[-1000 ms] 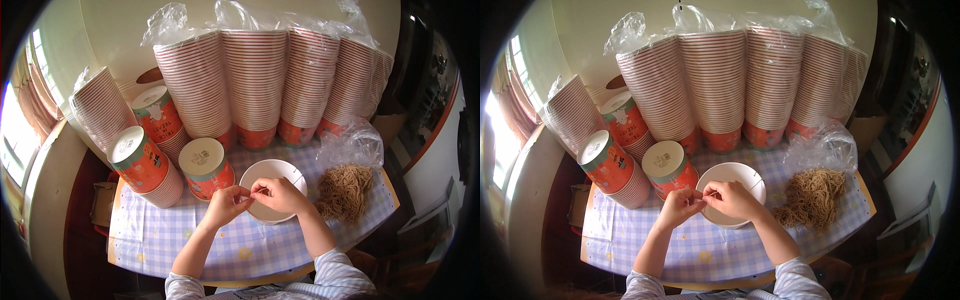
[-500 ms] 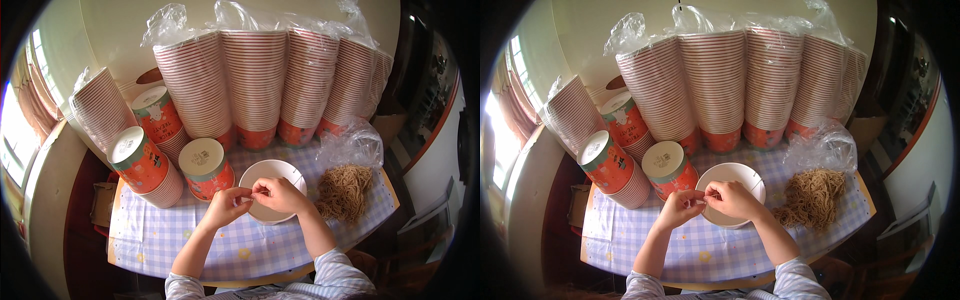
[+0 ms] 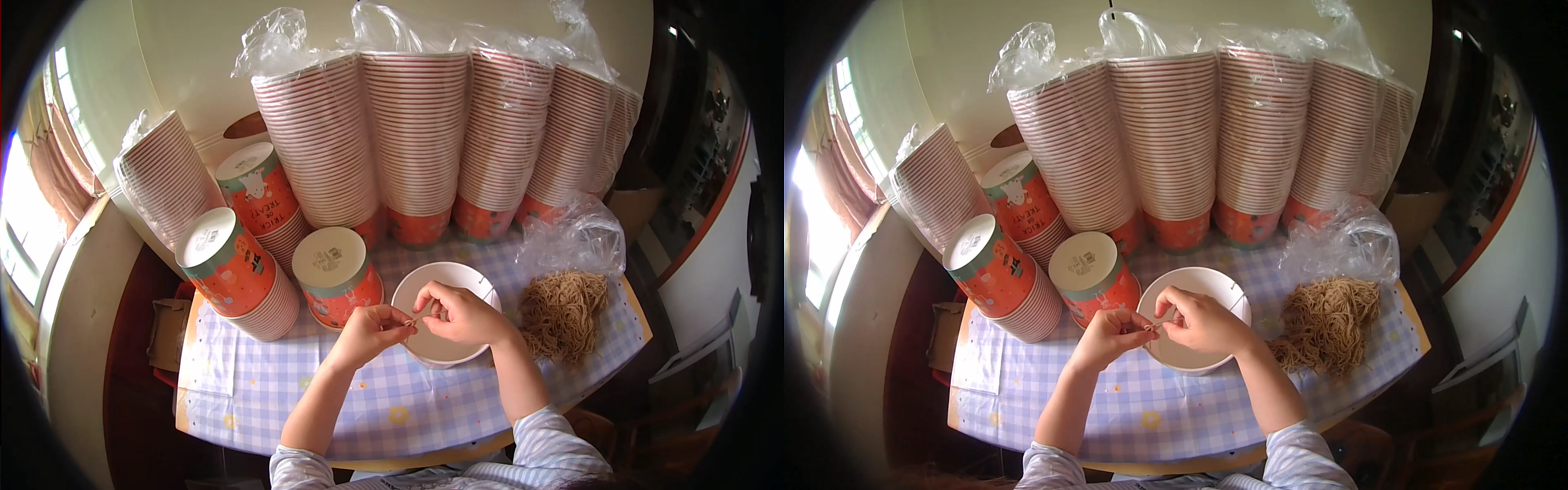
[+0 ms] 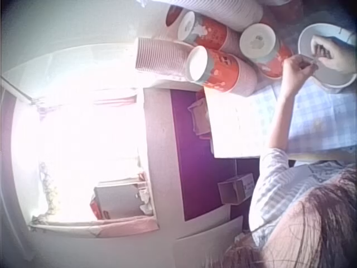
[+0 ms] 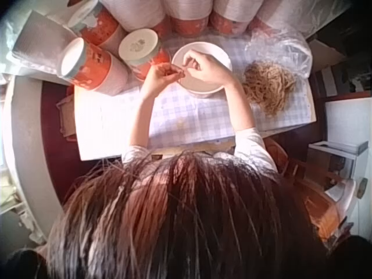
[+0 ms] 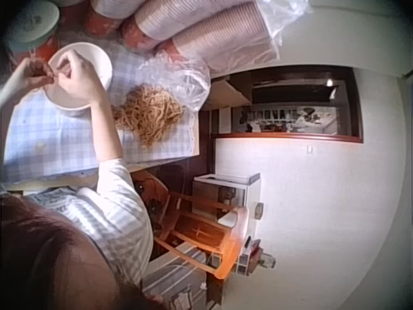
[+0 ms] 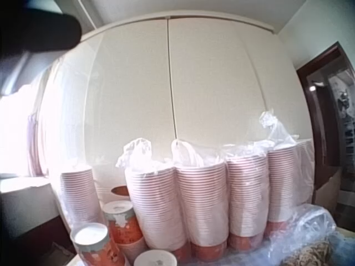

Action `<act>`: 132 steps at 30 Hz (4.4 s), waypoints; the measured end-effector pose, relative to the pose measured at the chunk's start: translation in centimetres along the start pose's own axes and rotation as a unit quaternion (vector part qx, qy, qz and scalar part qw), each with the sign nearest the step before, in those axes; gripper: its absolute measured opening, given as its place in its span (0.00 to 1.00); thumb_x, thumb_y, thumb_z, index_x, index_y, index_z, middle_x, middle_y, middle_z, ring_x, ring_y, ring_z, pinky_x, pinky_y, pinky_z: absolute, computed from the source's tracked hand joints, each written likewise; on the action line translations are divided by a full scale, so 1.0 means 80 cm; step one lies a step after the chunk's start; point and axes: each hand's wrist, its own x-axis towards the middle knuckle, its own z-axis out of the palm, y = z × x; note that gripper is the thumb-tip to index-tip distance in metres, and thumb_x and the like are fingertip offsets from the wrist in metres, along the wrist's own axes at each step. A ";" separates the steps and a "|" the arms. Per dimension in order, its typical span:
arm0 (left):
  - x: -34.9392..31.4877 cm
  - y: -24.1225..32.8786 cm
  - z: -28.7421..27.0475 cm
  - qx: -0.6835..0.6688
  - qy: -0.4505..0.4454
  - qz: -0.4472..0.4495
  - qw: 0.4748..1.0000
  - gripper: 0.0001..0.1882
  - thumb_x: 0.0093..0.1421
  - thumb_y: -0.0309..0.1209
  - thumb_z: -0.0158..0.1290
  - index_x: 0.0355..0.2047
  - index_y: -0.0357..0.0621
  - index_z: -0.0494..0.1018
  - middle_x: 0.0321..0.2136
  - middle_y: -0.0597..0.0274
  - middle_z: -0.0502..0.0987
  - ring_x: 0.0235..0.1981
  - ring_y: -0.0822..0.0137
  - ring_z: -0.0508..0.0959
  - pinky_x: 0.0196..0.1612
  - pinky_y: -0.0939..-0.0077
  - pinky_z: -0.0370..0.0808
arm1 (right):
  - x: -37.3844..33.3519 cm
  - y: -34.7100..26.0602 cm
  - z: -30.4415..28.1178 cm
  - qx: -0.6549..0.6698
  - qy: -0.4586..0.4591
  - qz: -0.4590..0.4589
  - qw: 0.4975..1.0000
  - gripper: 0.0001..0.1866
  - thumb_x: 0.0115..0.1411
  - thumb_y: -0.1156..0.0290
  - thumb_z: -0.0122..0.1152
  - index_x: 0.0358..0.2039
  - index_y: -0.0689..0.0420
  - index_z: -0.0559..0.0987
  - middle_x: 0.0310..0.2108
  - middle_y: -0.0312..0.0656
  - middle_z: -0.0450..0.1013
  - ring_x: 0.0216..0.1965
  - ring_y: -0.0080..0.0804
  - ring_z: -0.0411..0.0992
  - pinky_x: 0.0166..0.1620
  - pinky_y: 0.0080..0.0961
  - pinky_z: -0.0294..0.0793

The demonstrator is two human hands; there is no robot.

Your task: Preparing paper bowls by attaching rubber bands and stacking them.

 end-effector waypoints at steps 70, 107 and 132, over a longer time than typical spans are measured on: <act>-0.004 0.006 -0.006 0.115 0.019 0.054 0.992 0.06 0.55 0.24 0.50 0.29 0.33 0.73 0.22 0.69 0.73 0.24 0.83 0.69 0.27 0.88 0.66 | 0.004 0.000 0.004 -0.032 0.010 -0.066 0.997 0.03 0.48 0.77 0.61 0.26 0.60 0.77 0.25 0.35 0.73 0.24 0.21 0.69 0.27 0.16 0.68; -0.016 0.020 0.000 0.130 0.111 0.128 0.977 0.03 0.52 0.24 0.53 0.26 0.36 0.72 0.18 0.72 0.71 0.18 0.85 0.67 0.20 0.91 0.64 | 0.005 -0.009 0.028 0.043 0.091 -0.032 0.994 0.04 0.49 0.78 0.61 0.27 0.61 0.75 0.22 0.35 0.73 0.23 0.18 0.69 0.27 0.17 0.69; -0.016 0.020 -0.001 0.105 0.121 0.128 0.979 0.06 0.50 0.26 0.55 0.28 0.37 0.74 0.20 0.64 0.76 0.19 0.81 0.70 0.24 0.84 0.69 | 0.005 -0.009 0.032 0.011 0.119 -0.043 0.992 0.04 0.49 0.78 0.58 0.25 0.62 0.73 0.21 0.36 0.71 0.23 0.19 0.69 0.28 0.17 0.70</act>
